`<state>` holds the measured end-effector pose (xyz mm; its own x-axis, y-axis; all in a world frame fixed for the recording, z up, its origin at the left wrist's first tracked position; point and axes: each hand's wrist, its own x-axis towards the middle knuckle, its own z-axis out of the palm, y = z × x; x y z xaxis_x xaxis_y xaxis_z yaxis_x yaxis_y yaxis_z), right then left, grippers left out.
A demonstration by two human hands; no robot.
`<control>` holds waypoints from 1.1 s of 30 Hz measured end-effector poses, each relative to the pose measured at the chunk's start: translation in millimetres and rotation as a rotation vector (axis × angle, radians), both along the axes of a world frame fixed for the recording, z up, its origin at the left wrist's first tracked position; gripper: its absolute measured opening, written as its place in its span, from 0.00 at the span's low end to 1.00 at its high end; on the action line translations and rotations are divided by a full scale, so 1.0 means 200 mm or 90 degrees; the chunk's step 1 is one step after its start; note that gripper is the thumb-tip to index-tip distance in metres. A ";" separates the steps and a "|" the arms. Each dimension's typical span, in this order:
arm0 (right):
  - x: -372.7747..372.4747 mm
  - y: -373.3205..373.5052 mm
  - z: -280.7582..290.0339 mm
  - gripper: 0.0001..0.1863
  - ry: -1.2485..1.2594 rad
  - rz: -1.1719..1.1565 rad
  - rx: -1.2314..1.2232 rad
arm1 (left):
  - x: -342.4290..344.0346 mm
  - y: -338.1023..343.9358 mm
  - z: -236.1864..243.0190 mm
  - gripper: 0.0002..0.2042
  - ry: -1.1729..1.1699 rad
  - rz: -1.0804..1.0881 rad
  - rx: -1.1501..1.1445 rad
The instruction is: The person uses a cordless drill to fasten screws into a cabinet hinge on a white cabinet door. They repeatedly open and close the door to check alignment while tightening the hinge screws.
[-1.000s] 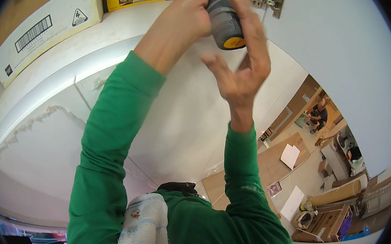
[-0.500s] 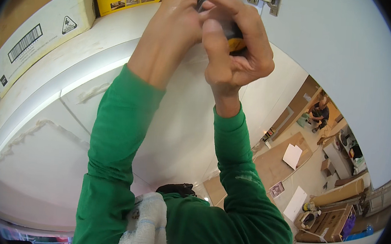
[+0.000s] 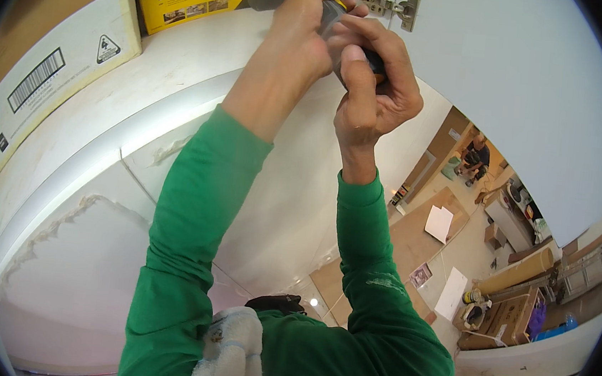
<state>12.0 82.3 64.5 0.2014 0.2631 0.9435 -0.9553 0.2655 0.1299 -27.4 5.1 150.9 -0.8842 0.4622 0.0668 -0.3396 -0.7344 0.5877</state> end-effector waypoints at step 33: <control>-0.62 0.28 0.45 0.12 -0.440 -0.845 0.725 | 0.60 -0.94 -0.45 0.19 0.469 0.287 0.038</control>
<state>-111.2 137.4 153.6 -0.7206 -0.4528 0.5251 -0.1825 0.8545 0.4863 92.7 -183.4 61.6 -0.7044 0.0558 0.7076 0.4429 -0.7444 0.4996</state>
